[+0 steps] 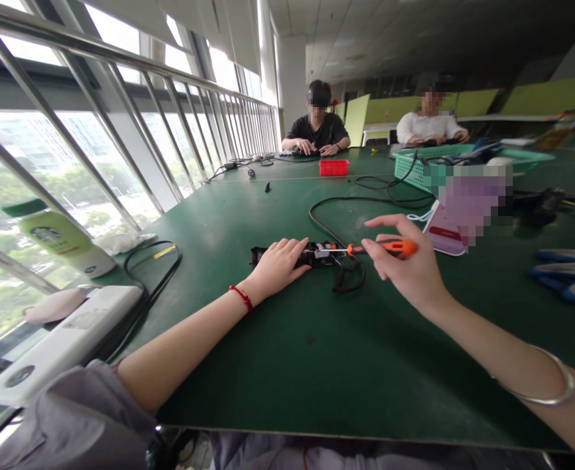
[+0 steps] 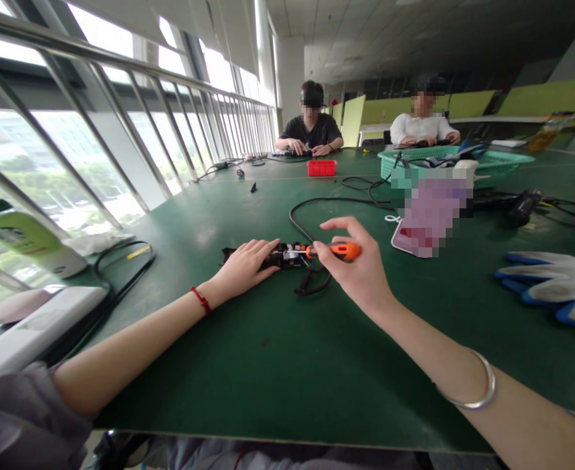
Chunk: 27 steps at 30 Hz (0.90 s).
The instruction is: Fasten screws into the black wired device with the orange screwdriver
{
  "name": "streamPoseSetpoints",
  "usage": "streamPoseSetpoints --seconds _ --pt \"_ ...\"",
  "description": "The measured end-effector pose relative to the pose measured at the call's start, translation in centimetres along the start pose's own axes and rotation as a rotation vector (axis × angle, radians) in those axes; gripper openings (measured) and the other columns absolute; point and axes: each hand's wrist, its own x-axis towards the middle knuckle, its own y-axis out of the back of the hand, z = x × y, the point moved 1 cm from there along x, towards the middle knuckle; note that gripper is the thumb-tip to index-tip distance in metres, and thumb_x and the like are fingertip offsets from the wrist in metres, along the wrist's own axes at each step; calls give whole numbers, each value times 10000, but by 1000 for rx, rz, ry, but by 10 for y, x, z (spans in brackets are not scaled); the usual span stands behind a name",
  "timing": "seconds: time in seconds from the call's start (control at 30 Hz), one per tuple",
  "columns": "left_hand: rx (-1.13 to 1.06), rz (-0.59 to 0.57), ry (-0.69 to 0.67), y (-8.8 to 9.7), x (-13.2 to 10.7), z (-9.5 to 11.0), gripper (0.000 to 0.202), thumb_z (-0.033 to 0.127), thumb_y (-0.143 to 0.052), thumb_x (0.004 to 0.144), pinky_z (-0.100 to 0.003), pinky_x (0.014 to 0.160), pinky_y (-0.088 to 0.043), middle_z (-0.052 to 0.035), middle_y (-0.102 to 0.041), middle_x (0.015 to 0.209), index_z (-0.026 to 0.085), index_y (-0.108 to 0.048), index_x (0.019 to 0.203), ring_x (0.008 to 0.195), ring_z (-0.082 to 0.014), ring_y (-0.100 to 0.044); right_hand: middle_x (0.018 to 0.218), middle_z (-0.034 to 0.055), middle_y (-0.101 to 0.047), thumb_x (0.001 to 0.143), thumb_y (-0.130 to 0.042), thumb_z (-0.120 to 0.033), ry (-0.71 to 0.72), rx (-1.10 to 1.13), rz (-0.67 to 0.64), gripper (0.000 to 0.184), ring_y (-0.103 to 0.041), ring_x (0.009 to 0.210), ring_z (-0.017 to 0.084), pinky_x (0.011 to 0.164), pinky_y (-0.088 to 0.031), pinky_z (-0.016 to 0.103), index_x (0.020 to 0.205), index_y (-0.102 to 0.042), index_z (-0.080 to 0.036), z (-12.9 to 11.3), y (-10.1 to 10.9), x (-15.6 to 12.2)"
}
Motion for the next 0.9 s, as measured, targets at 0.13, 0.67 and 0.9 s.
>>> streamPoseSetpoints --seconds 0.13,0.67,0.9 --pt "8 -2 -3 0 0 1 528 414 -435 906 -369 910 -415 -125 -576 1154 104 -393 1331 1025 -254 -533 794 -16 -533 699 -668 -260 51 119 57 437 -564 628 153 547 -462 297 1065 -429 -264 2 -1 3" --pt "-43 -100 69 10 2 -7 453 442 -353 938 -339 875 -426 -89 -586 1156 152 -461 1269 995 -221 -563 474 -79 -383 820 -537 -364 -41 7 -111 192 -393 420 88 468 -341 247 927 -569 -208 3 -1 -1" --pt "-32 -96 68 8 1 -5 376 425 -363 939 -333 852 -424 -75 -606 1111 163 -502 1169 976 -214 -562 714 -34 -500 719 -616 -205 105 77 -6 323 -503 564 114 551 -423 265 1010 -479 -236 7 -3 -1"
